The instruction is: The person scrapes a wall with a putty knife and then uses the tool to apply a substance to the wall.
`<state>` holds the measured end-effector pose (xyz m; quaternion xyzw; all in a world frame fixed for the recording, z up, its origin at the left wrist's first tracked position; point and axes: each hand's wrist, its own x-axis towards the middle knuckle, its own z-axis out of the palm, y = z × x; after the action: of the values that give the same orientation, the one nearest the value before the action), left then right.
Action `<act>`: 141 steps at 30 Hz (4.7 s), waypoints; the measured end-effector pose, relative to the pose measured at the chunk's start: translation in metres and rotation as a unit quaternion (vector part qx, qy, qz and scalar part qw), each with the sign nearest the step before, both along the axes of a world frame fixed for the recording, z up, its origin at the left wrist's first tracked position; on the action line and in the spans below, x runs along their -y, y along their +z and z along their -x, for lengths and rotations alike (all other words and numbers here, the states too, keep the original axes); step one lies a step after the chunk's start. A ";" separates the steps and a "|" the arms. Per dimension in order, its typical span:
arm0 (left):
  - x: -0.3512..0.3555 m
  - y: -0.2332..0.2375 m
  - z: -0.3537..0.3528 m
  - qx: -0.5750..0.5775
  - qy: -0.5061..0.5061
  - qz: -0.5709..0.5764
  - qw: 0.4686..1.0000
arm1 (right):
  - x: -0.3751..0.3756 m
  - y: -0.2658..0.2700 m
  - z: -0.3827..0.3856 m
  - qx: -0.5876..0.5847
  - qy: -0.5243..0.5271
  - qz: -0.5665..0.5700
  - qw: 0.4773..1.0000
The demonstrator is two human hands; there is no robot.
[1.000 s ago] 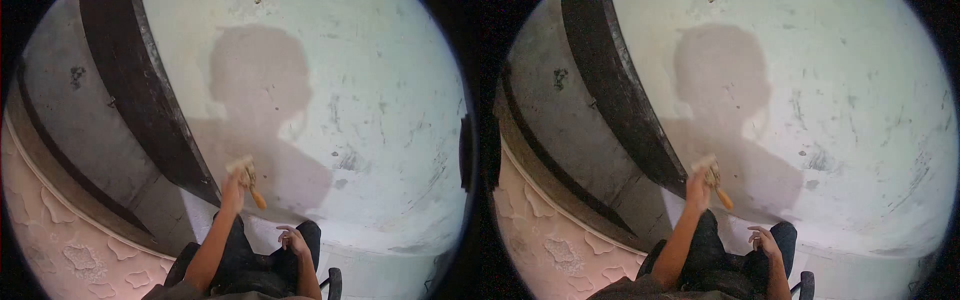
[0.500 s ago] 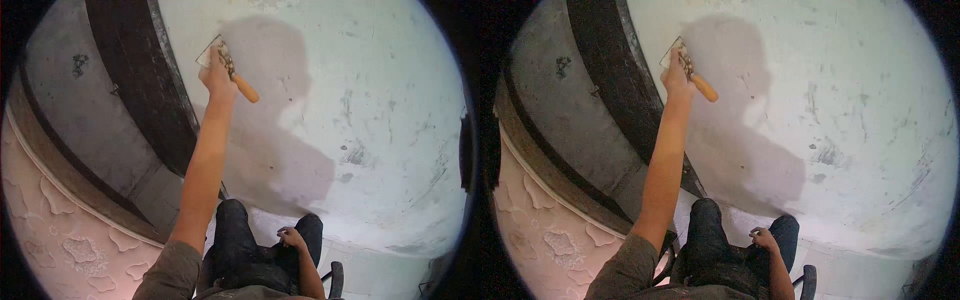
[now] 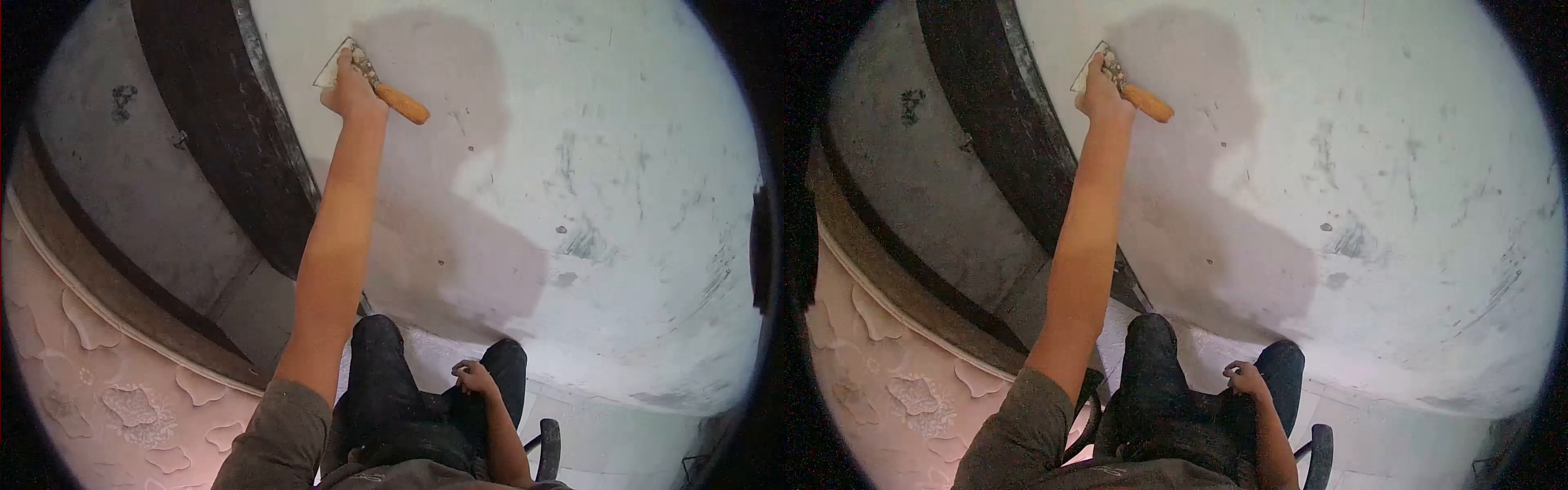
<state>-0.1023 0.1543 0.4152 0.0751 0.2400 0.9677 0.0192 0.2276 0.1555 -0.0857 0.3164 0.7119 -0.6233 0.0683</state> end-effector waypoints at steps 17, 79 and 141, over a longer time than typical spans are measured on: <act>0.005 0.005 -0.009 -0.029 -0.006 0.007 1.000 | 0.001 -0.006 0.000 -0.014 0.011 -0.016 1.000; -0.008 0.014 0.000 -0.025 0.054 0.004 0.998 | 0.000 -0.012 0.000 -0.018 0.032 -0.056 0.998; 0.005 -0.001 0.024 -0.083 0.032 0.067 0.994 | 0.005 0.010 0.002 0.049 -0.004 -0.035 0.998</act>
<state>-0.1259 0.1495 0.4139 0.1460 0.3070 0.9400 -0.0270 0.2254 0.1509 -0.0761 0.3521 0.7277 -0.5818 0.0892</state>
